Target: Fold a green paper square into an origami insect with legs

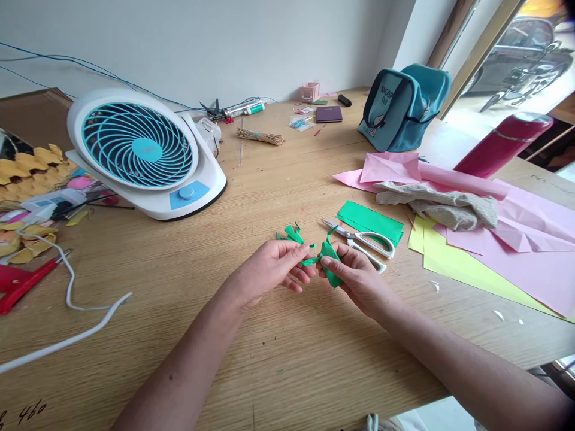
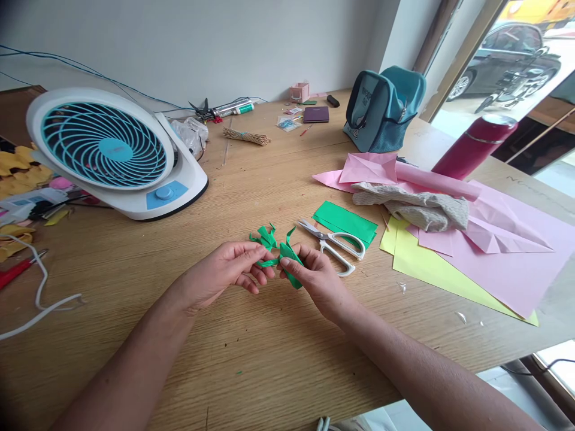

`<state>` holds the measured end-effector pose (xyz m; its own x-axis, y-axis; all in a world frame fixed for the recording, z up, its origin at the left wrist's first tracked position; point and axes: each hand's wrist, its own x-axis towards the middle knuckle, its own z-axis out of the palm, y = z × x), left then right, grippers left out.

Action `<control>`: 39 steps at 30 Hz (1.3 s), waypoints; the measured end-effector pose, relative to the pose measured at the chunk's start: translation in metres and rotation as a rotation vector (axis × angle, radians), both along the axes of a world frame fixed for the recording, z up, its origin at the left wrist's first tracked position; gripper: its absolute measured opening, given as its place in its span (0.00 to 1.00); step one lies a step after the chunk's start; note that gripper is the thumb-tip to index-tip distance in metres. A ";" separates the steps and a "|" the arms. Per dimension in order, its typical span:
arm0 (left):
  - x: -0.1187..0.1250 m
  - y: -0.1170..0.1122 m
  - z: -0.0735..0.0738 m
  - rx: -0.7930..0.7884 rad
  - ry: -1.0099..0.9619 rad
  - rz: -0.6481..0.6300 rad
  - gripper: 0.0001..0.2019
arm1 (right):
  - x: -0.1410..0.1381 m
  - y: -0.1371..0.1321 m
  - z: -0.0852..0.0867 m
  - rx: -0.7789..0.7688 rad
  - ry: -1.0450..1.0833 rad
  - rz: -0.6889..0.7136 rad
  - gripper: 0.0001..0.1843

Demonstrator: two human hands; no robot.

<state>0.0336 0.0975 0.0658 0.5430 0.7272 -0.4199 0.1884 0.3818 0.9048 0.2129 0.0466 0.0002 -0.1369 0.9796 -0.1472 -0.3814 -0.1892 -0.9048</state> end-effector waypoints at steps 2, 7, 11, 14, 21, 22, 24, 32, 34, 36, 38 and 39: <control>-0.001 0.001 -0.002 -0.025 -0.019 0.028 0.25 | -0.001 0.000 0.002 0.009 -0.003 -0.006 0.17; -0.002 0.005 -0.008 -0.121 -0.032 -0.022 0.22 | -0.002 -0.001 0.001 0.117 -0.026 0.000 0.14; -0.004 0.007 -0.009 -0.144 -0.062 -0.072 0.19 | -0.001 -0.001 -0.003 0.134 -0.059 0.005 0.12; -0.004 0.008 -0.009 -0.096 -0.049 -0.065 0.19 | 0.000 -0.001 -0.005 0.134 -0.081 0.006 0.11; -0.009 0.008 -0.008 0.161 0.133 -0.180 0.19 | -0.003 -0.002 0.004 0.176 -0.104 -0.006 0.12; -0.010 0.008 -0.008 0.169 0.143 -0.196 0.20 | -0.003 -0.002 0.005 0.192 -0.108 -0.006 0.12; -0.012 0.008 -0.008 0.162 0.140 -0.205 0.20 | -0.004 -0.002 0.007 0.219 -0.116 -0.003 0.13; -0.014 0.012 -0.005 0.302 0.195 -0.261 0.15 | -0.003 -0.004 0.005 0.177 -0.138 0.043 0.14; -0.016 0.012 -0.002 0.441 0.259 -0.275 0.13 | -0.003 -0.005 0.005 0.174 -0.145 0.067 0.13; -0.018 0.011 0.000 0.539 0.332 -0.271 0.14 | -0.004 -0.005 0.005 0.174 -0.147 0.076 0.13; -0.019 0.009 0.002 0.598 0.386 -0.271 0.13 | -0.004 -0.004 0.005 0.175 -0.147 0.057 0.13; -0.019 0.008 0.002 0.626 0.397 -0.280 0.12 | -0.004 -0.004 0.005 0.173 -0.147 0.045 0.13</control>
